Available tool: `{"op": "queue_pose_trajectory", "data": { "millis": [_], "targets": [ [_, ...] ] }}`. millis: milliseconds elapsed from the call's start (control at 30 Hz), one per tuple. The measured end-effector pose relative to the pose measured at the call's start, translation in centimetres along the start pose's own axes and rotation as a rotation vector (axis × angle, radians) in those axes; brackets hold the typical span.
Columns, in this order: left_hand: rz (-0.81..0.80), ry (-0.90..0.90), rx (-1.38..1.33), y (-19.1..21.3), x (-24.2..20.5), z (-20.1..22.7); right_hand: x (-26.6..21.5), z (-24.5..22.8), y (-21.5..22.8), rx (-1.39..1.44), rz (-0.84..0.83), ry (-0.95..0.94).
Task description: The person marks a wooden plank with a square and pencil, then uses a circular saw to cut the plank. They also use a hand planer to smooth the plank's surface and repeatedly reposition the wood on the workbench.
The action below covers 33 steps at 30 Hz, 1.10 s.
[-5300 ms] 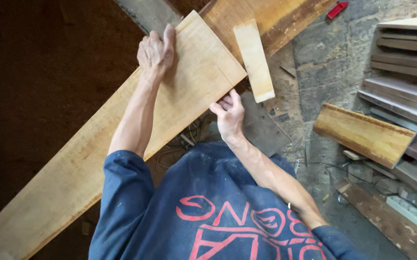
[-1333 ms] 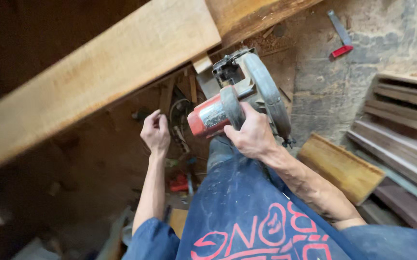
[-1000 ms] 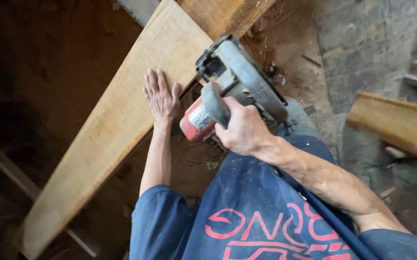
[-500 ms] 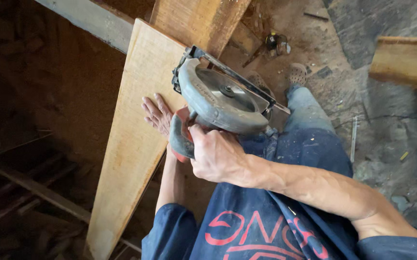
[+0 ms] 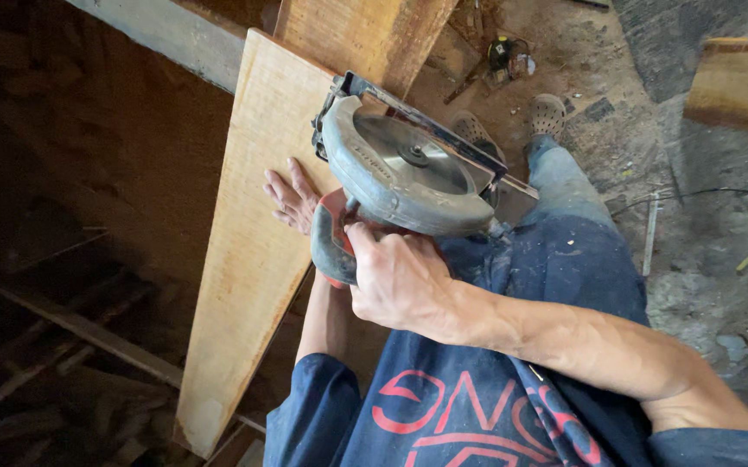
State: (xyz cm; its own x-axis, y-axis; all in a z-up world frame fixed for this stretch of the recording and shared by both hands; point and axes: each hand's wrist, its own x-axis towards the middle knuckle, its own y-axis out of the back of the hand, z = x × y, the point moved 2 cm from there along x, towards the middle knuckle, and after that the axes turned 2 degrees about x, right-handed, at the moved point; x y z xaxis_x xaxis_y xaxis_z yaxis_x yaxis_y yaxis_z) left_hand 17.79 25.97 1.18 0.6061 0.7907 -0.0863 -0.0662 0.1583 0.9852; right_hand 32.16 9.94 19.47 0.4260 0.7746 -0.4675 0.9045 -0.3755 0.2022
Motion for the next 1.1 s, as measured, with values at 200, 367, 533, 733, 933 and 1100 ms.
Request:
{"op": "queue_pose_trajectory", "data": {
  "millis": [200,367,533,733,933,1100],
  "targets": [
    [0.047,0.03,-0.011,-1.2,0.2,-0.5,0.1,0.0,0.2,-0.02,0.032,0.03],
    [0.07,0.042,-0.015,-1.6,0.5,-1.0,0.1,-0.1,0.1,-0.02,0.007,0.008],
    [0.092,0.034,-0.03,-2.0,0.5,-1.3,0.2,0.0,0.2,-0.02,0.034,0.046],
    [0.107,0.023,0.009,-2.7,0.2,-1.9,0.4,0.1,0.2,-0.035,0.015,0.051],
    [0.142,0.004,0.035,-2.9,0.4,-1.8,0.8,-0.1,0.2,-0.007,-0.006,0.022],
    [0.13,0.023,0.025,-1.8,0.3,-0.7,1.2,-0.4,0.4,0.005,0.045,0.096]
  ]
}}
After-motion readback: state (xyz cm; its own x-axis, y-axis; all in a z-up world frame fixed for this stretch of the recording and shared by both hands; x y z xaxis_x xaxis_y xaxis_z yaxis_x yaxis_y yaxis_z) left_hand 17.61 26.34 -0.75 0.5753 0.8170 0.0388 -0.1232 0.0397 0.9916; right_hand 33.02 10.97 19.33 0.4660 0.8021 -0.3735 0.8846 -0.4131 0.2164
